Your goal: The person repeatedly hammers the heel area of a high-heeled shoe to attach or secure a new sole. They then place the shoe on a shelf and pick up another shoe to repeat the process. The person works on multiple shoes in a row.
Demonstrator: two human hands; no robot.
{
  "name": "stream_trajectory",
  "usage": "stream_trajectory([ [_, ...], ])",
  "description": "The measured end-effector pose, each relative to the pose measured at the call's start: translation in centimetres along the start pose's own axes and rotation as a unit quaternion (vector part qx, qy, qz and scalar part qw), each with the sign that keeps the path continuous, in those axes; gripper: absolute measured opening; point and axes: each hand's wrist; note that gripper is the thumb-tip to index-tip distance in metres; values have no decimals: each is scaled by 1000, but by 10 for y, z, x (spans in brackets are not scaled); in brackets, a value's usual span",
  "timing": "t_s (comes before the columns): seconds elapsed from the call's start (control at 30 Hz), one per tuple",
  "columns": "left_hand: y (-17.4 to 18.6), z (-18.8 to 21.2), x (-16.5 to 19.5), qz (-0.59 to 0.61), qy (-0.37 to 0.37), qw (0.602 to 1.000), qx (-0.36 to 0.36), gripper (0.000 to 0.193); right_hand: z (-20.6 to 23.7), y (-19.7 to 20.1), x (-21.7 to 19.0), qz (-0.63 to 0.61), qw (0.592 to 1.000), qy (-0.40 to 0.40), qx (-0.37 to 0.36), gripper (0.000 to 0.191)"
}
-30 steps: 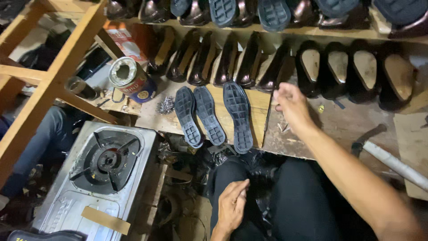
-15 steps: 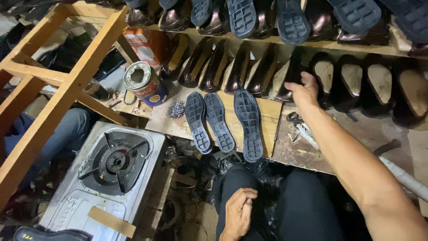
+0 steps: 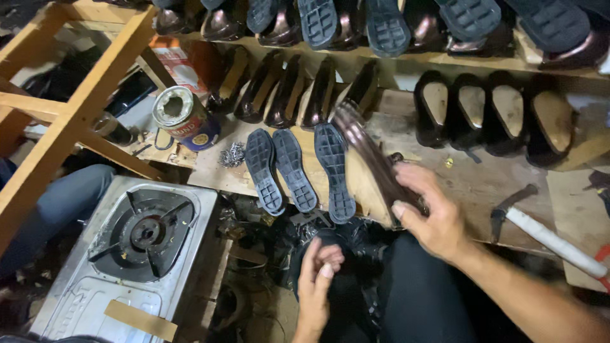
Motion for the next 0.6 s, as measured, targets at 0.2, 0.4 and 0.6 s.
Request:
stream_trajectory([
  [0.2,12,1,12,250,46,955,156,69,34,-23,-54,-98,929,136,-331,56],
  [0.4,27,40,-38,260,190,940,114,59,-46,-59,31,-15,978,-154,-139,59],
  [0.6,45,40,-79,237,160,953,103,57,-156,-98,141,1,961,-275,8,85],
])
Point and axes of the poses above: each hand's wrist, its own z-axis away from the middle knuckle, its own y-axis out of the back of the hand, x = y × z, and after that the axes turned 5 degrees about y, right-handed
